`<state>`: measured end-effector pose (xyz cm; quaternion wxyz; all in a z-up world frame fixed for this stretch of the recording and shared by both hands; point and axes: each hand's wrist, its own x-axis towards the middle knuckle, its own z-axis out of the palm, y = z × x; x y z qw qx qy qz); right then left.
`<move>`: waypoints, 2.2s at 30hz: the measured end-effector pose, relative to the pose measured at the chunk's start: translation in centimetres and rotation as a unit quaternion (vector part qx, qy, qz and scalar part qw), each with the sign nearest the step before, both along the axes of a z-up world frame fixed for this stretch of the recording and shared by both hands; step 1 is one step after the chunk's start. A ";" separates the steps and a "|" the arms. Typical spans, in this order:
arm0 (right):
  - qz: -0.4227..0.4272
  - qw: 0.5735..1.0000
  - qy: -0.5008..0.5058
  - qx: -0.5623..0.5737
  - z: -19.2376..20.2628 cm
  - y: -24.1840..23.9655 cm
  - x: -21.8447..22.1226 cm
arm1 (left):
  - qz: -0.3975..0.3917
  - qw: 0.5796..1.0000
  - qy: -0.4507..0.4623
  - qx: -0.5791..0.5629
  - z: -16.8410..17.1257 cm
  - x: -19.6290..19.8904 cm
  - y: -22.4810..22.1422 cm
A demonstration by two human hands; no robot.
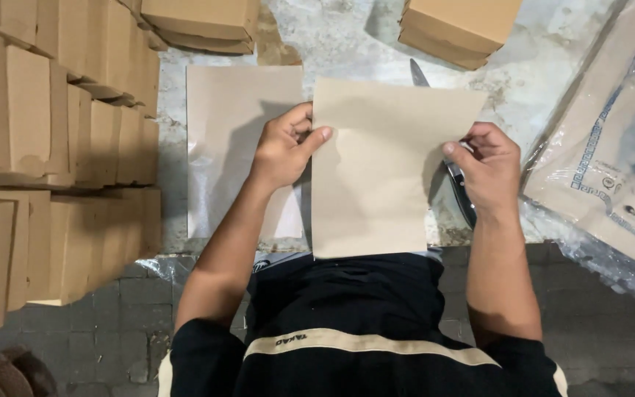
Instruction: Cutting paper liners to size and inserting them into cardboard packaging boxes.
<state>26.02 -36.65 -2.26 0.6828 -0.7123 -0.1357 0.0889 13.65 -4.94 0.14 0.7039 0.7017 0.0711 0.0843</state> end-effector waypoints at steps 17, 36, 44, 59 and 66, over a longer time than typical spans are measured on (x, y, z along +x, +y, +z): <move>0.116 0.955 -0.232 -0.142 4.1 2.5 -3.0 | 0.021 0.938 -0.201 0.280 -3.9 -1.0 1.3; 0.133 0.964 -0.199 -0.116 1.4 -2.1 -9.8 | -0.074 0.858 -0.249 0.443 -4.4 -6.3 -0.6; 0.167 0.953 -0.218 -0.125 0.4 -2.2 -10.7 | -0.065 0.835 -0.257 0.482 -4.4 -6.4 -0.7; 0.119 0.932 -0.303 -0.157 -0.9 -2.0 -10.7 | -0.038 0.881 -0.210 0.423 -5.1 -6.6 -0.7; 0.139 0.904 -0.321 -0.246 -0.1 -1.3 -10.4 | 0.176 0.940 -0.076 0.283 -2.6 -3.2 -0.1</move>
